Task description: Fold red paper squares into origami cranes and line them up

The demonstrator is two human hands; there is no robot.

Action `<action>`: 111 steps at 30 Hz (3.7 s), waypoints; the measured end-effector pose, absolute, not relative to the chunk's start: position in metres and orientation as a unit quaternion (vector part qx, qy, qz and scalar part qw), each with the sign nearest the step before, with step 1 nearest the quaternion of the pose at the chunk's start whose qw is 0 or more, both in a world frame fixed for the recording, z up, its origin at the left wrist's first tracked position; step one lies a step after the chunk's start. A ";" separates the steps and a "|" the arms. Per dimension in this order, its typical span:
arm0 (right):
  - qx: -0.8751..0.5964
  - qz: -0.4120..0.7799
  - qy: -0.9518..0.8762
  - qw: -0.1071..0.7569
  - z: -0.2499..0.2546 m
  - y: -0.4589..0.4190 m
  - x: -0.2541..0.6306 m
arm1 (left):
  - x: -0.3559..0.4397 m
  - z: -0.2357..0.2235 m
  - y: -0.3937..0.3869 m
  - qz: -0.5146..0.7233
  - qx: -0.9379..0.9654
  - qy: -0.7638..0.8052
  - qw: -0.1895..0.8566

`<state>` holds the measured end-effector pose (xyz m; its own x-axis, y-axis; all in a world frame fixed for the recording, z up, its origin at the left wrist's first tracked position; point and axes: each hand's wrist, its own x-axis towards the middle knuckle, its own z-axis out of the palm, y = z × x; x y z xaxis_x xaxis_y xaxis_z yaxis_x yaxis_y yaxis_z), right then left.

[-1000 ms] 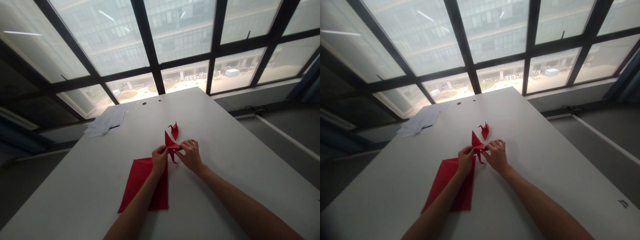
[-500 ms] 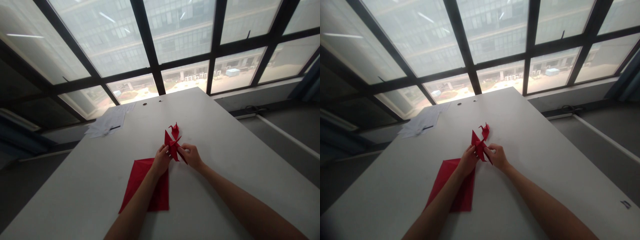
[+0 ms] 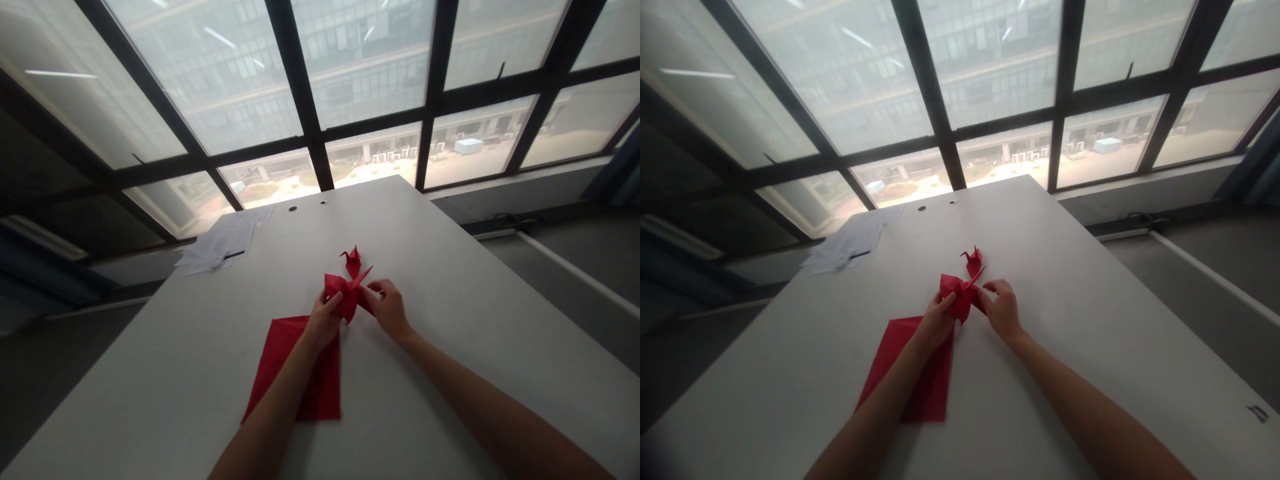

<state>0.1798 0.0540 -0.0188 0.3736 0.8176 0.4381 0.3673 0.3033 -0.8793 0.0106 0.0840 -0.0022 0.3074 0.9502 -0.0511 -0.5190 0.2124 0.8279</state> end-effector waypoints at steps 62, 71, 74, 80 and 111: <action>-0.331 0.523 -0.326 0.715 -0.007 0.050 0.171 | -0.015 0.040 0.088 0.572 0.366 0.242 0.693; -0.291 0.614 -0.298 0.671 0.011 0.048 0.181 | -0.057 0.053 0.069 0.526 0.355 0.237 0.735; -0.288 0.662 -0.332 0.607 0.021 0.042 0.182 | -0.068 0.054 0.063 0.496 0.372 0.288 0.730; -0.411 0.567 -0.419 0.578 0.021 0.036 0.163 | -0.090 0.043 0.051 0.521 0.414 0.472 0.578; -0.529 -0.068 -0.803 0.264 -0.007 -0.020 0.039 | -0.123 -0.012 0.004 0.037 0.866 0.496 0.050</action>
